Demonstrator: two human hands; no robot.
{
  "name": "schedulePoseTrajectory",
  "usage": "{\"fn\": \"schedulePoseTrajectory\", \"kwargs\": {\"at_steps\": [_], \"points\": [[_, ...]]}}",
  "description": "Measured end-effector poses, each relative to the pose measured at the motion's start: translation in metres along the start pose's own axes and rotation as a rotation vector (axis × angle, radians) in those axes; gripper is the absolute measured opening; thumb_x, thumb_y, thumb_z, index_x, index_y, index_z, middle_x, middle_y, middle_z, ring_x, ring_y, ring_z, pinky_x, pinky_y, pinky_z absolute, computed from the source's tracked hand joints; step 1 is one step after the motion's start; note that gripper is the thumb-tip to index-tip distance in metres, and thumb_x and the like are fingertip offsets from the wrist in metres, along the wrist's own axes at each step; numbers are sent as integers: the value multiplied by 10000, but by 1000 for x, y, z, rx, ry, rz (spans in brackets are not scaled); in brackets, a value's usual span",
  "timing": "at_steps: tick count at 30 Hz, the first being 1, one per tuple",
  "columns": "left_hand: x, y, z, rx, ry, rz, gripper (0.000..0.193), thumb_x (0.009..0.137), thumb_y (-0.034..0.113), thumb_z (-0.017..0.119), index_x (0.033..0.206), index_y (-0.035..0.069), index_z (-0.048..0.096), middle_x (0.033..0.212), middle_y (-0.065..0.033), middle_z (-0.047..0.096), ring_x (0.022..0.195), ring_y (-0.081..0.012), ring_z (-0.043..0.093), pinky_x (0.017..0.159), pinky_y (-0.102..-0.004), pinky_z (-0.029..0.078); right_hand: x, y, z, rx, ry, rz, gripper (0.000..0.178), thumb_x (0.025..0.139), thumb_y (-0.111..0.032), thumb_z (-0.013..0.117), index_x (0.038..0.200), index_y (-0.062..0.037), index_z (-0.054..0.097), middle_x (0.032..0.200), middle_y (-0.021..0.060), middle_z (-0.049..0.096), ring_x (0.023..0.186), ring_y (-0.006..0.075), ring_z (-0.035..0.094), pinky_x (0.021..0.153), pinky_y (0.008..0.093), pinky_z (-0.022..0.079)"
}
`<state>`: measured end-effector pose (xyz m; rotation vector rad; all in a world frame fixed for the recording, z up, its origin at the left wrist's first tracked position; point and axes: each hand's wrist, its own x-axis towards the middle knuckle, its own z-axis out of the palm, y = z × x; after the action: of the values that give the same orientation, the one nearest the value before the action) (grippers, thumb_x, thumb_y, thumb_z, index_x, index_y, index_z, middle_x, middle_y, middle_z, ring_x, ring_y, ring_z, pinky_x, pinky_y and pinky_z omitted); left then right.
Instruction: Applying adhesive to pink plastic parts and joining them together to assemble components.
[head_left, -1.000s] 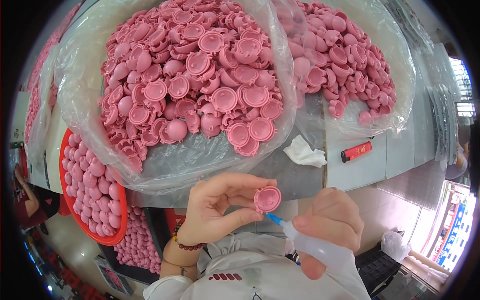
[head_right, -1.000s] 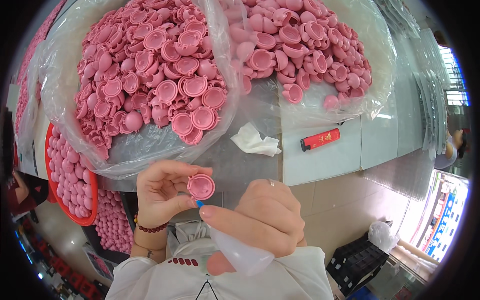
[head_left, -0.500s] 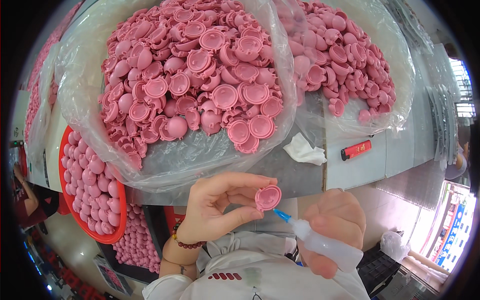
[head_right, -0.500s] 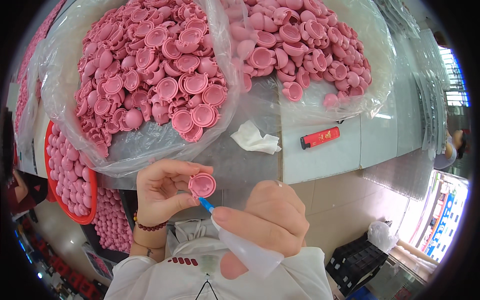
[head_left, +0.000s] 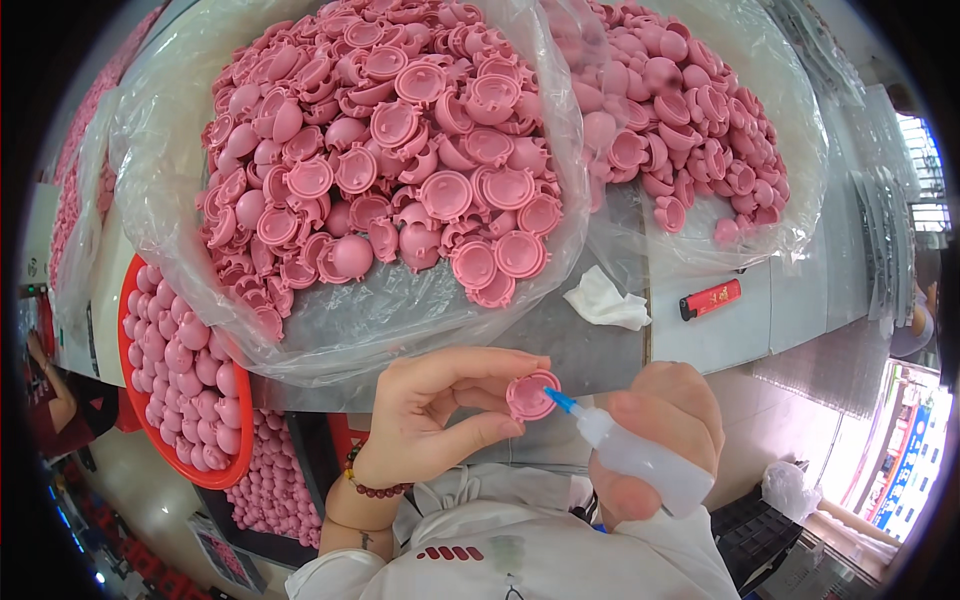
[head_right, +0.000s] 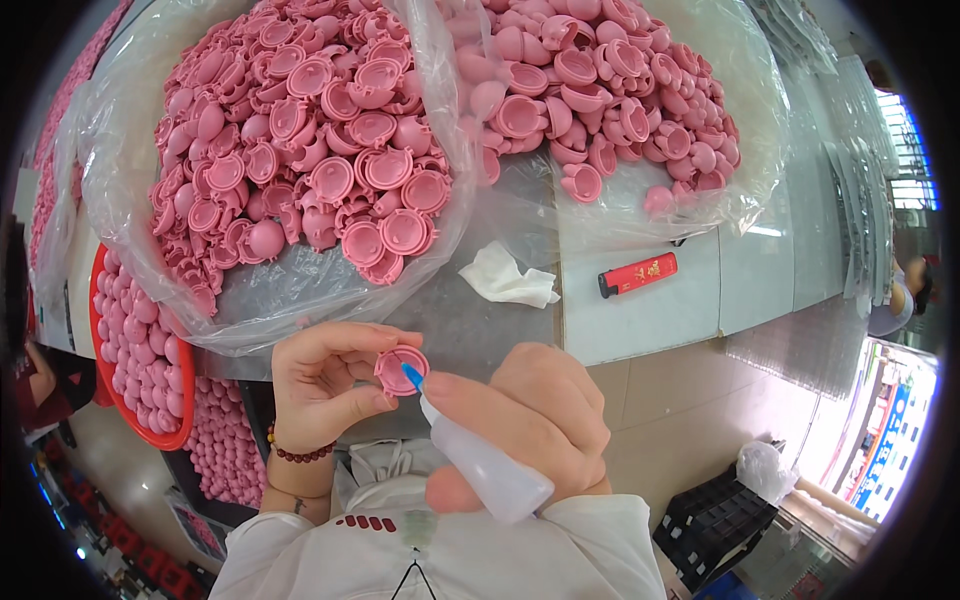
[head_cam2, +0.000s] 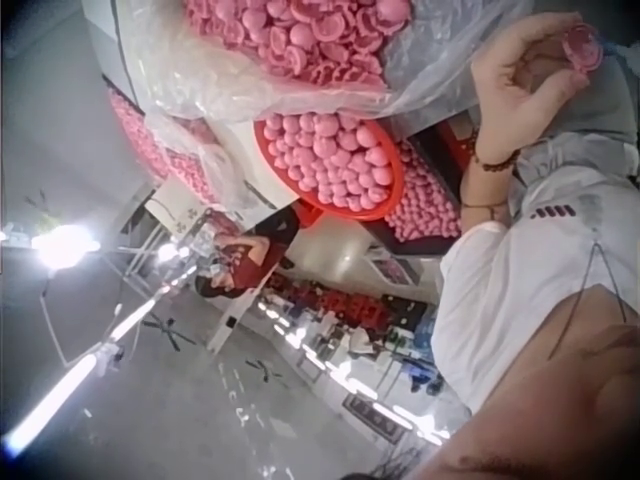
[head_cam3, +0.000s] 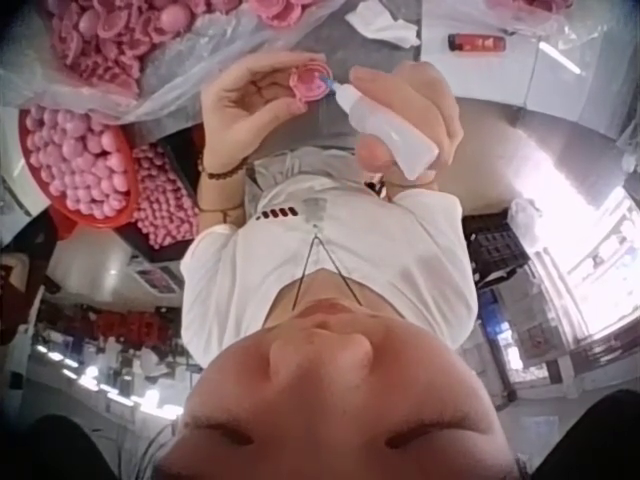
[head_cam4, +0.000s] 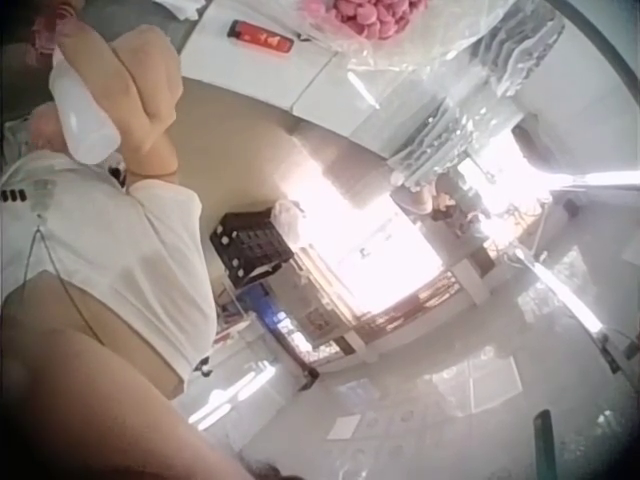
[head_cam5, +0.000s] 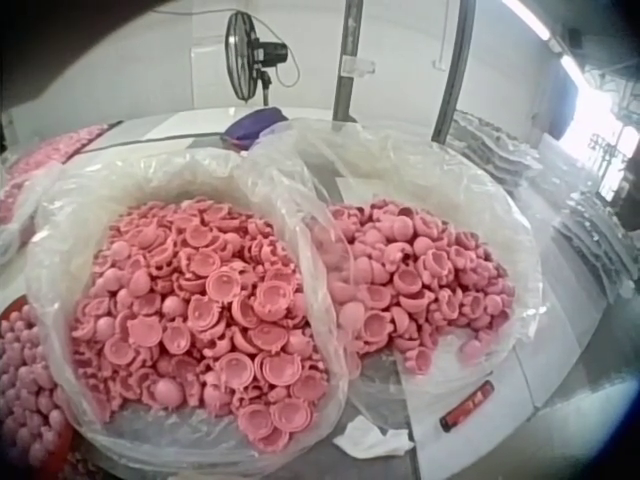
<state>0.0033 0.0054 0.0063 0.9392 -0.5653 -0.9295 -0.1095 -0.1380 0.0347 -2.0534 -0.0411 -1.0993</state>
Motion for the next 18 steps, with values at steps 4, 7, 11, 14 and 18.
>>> {"fn": "schedulePoseTrajectory", "kwargs": {"at_steps": [4,7,11,14,18], "points": [[-1,1,1,10,56,-38,408,626,-89,682,1008,-87,539,1037,-263,554,927,-265,595,783,-335,510,-1,-1,0,-65,61,0,509,702,-462,648,898,8,631,661,19,501,486,146,433,396,275,306],[-2,0,0,12,63,-17,405,629,-66,701,1001,-75,542,1033,-256,555,922,-262,595,788,-337,507,-2,3,-4,-97,79,-96,490,718,-448,644,887,13,633,636,16,505,464,138,426,380,265,294],[-2,-6,-3,10,42,104,394,654,-63,687,1019,-63,540,1058,-219,540,936,-244,582,791,-324,508,-7,-3,3,-26,124,-23,486,732,-450,633,869,16,636,617,15,506,442,128,413,362,254,277],[-2,-7,-5,10,4,143,393,671,-94,656,1045,-68,536,1090,-195,524,965,-239,569,803,-323,510,-8,-4,7,86,131,-54,487,741,-453,625,853,21,639,604,10,503,425,115,397,350,241,256],[-1,-7,-4,-17,5,148,403,667,-93,658,1049,-67,534,1087,-191,522,981,-241,561,810,-322,504,-5,-1,1,150,109,-73,519,799,-485,527,847,30,579,643,33,473,494,126,400,385,237,246]]}}
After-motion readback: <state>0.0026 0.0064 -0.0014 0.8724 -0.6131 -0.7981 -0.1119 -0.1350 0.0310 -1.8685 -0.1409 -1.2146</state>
